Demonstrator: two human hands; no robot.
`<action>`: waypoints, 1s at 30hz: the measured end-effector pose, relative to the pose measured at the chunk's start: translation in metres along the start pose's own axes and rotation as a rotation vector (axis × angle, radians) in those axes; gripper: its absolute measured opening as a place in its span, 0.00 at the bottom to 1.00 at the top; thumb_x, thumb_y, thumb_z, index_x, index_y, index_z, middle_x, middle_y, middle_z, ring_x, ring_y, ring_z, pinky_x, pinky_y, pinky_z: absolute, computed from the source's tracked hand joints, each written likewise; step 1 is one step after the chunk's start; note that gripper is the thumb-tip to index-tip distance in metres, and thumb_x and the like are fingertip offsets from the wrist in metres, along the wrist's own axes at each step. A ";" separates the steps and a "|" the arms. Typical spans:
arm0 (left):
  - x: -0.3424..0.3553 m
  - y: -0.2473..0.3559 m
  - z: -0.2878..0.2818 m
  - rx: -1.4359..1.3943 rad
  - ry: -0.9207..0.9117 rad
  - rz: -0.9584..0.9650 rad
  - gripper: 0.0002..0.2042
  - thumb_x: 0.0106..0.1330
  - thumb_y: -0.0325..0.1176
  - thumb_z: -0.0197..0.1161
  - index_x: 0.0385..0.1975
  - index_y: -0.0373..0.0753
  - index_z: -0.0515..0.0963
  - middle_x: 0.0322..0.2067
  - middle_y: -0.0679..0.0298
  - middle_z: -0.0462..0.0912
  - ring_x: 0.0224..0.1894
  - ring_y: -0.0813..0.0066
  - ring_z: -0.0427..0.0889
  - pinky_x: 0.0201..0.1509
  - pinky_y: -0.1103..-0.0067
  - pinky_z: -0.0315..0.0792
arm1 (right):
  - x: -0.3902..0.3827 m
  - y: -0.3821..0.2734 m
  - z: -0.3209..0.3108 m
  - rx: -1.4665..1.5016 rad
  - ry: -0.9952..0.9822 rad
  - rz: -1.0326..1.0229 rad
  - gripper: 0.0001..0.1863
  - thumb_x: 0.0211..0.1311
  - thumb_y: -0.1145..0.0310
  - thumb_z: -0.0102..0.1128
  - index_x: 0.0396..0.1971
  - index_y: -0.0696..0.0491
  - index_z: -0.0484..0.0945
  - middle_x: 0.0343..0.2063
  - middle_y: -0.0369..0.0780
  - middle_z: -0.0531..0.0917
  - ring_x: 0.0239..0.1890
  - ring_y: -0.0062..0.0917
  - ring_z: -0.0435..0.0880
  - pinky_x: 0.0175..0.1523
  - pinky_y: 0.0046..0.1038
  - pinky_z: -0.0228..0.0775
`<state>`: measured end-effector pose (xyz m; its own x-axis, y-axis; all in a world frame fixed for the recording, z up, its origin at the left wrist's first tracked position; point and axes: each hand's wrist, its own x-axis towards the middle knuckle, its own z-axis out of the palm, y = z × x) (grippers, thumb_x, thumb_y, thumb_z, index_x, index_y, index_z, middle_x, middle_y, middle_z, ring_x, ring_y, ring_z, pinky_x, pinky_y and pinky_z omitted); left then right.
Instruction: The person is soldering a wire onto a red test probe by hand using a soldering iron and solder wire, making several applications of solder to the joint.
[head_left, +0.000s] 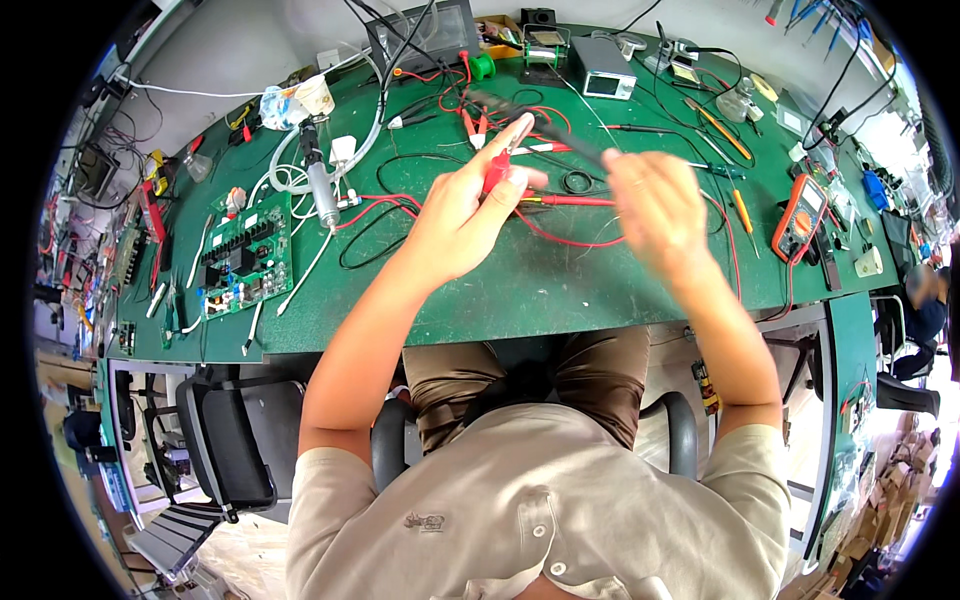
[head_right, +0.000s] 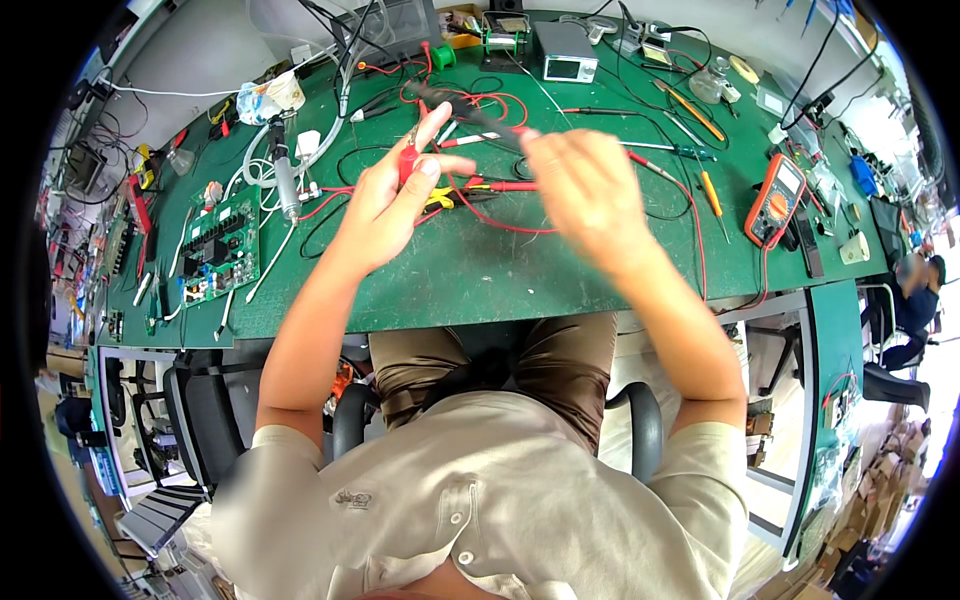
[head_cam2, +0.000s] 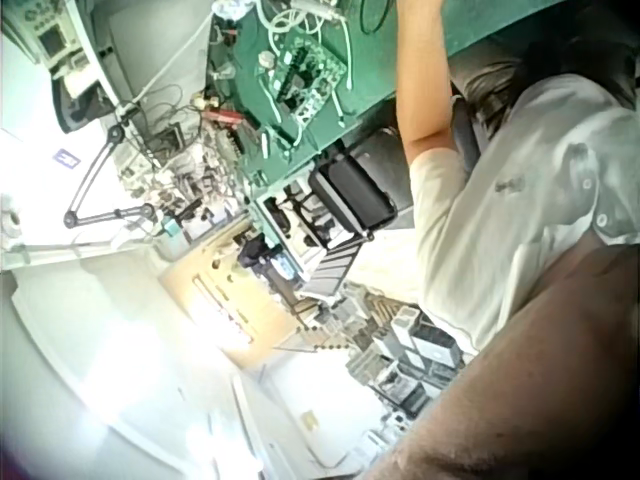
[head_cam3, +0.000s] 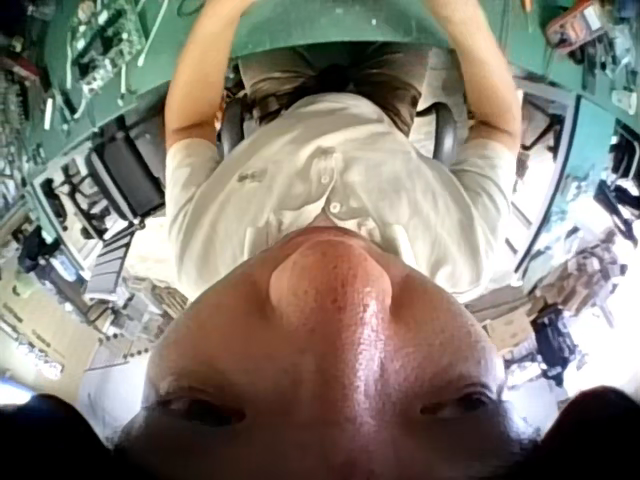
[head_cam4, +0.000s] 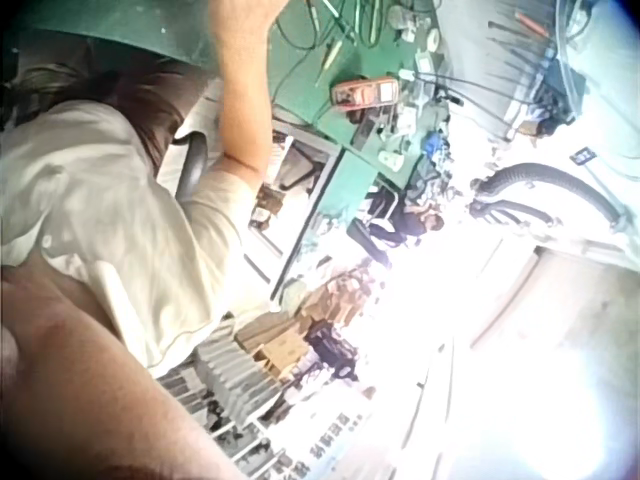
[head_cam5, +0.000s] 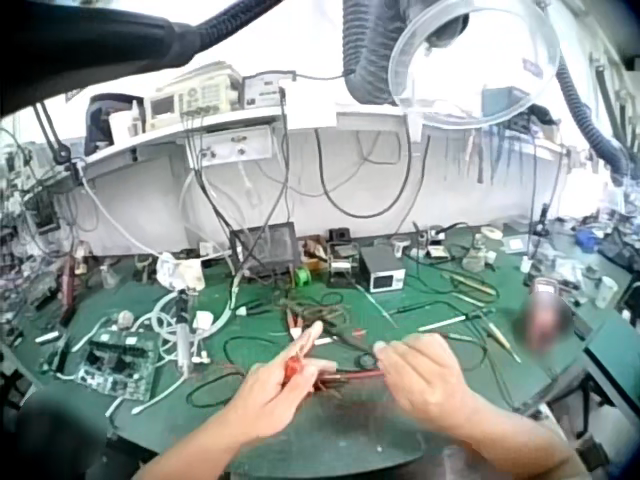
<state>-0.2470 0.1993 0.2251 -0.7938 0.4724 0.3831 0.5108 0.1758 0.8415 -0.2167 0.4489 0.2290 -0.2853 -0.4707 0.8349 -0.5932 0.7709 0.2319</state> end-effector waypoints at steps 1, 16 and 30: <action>0.000 -0.006 0.005 -0.061 0.006 -0.025 0.26 0.80 0.40 0.48 0.75 0.42 0.58 0.49 0.63 0.86 0.24 0.91 0.68 0.30 0.88 0.65 | 0.000 -0.010 0.005 0.044 0.010 -0.024 0.19 0.51 0.76 0.65 0.45 0.61 0.82 0.36 0.42 0.86 0.38 0.32 0.83 0.44 0.33 0.75; -0.038 0.006 -0.042 -0.506 0.476 0.089 0.12 0.79 0.32 0.51 0.54 0.34 0.73 0.38 0.56 0.83 0.16 0.91 0.59 0.18 0.88 0.60 | -0.046 -0.082 0.034 0.418 0.119 0.443 0.16 0.45 0.78 0.69 0.38 0.52 0.83 0.37 0.36 0.84 0.47 0.35 0.81 0.55 0.38 0.69; -0.059 0.015 -0.076 -0.369 0.501 0.107 0.11 0.79 0.30 0.50 0.54 0.32 0.74 0.36 0.56 0.80 0.19 0.89 0.61 0.22 0.87 0.59 | -0.087 -0.111 -0.018 0.785 -0.246 0.569 0.12 0.60 0.73 0.68 0.43 0.59 0.82 0.37 0.44 0.87 0.40 0.38 0.87 0.50 0.35 0.77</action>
<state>-0.2178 0.1086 0.2436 -0.8484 -0.0071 0.5293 0.5197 -0.2018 0.8302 -0.1122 0.4120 0.1393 -0.7765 -0.2640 0.5722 -0.6239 0.4494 -0.6393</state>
